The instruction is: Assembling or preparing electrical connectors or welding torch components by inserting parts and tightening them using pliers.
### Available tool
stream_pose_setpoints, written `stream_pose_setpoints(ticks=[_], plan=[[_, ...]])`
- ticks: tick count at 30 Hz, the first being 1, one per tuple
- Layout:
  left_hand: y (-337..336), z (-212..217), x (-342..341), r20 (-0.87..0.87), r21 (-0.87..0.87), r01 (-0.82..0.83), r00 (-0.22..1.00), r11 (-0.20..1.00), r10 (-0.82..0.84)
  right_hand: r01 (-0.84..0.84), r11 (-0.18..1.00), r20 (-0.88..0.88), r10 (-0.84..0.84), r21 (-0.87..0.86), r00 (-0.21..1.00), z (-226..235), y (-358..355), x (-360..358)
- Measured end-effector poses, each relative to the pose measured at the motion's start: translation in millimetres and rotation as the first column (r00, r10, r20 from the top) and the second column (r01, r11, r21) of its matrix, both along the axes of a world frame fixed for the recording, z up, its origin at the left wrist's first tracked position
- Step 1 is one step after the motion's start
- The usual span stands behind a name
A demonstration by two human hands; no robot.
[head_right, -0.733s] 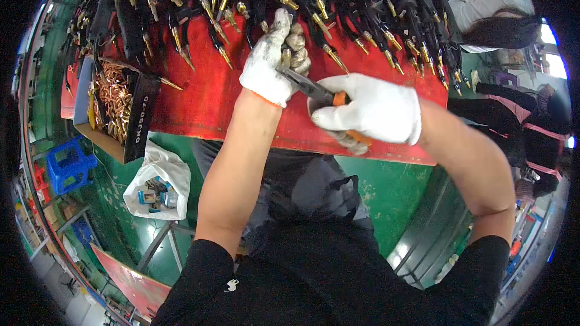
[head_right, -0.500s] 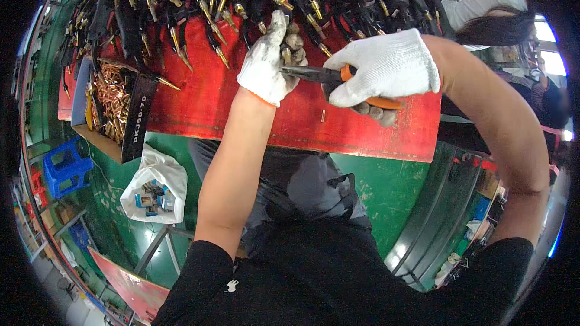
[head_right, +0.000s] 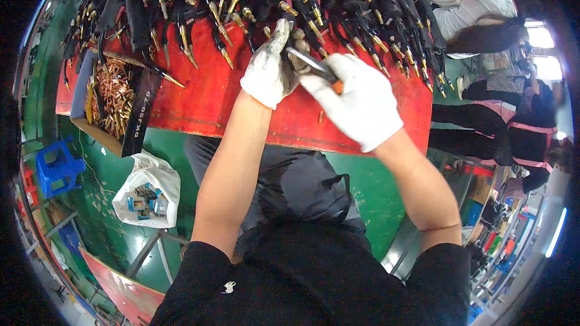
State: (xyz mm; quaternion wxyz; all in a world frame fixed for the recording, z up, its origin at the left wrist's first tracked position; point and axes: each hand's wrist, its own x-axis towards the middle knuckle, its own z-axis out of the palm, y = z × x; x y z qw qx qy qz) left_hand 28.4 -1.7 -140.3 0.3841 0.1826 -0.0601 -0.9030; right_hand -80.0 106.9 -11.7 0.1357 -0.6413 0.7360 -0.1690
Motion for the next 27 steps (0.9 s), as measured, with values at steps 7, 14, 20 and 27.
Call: stream_pose_setpoints(ticks=[7,14,20,27], plan=[[0.9,1.2,-1.1,0.069,-0.054,-0.028,0.997,0.998,0.032,-0.228,0.941,-0.393,0.116,-0.252,0.912,-24.6,-11.8,17.9],[-1.5,-10.6,2.8,-0.033,-0.103,0.031,0.999,0.994,-0.034,-0.279,0.92,-0.462,0.129,-0.274,0.877,-17.9,-10.9,17.4],[-7.1,-25.4,1.7,-0.114,-0.083,0.086,0.989,0.993,-0.096,-0.571,0.784,-0.571,0.36,-0.243,0.738,-14.8,-21.9,0.9],[-0.6,5.0,-6.0,0.08,0.03,0.037,0.996,0.999,-0.04,-0.799,0.599,-0.704,0.551,-0.041,0.449,-5.5,-49.2,-13.1]])
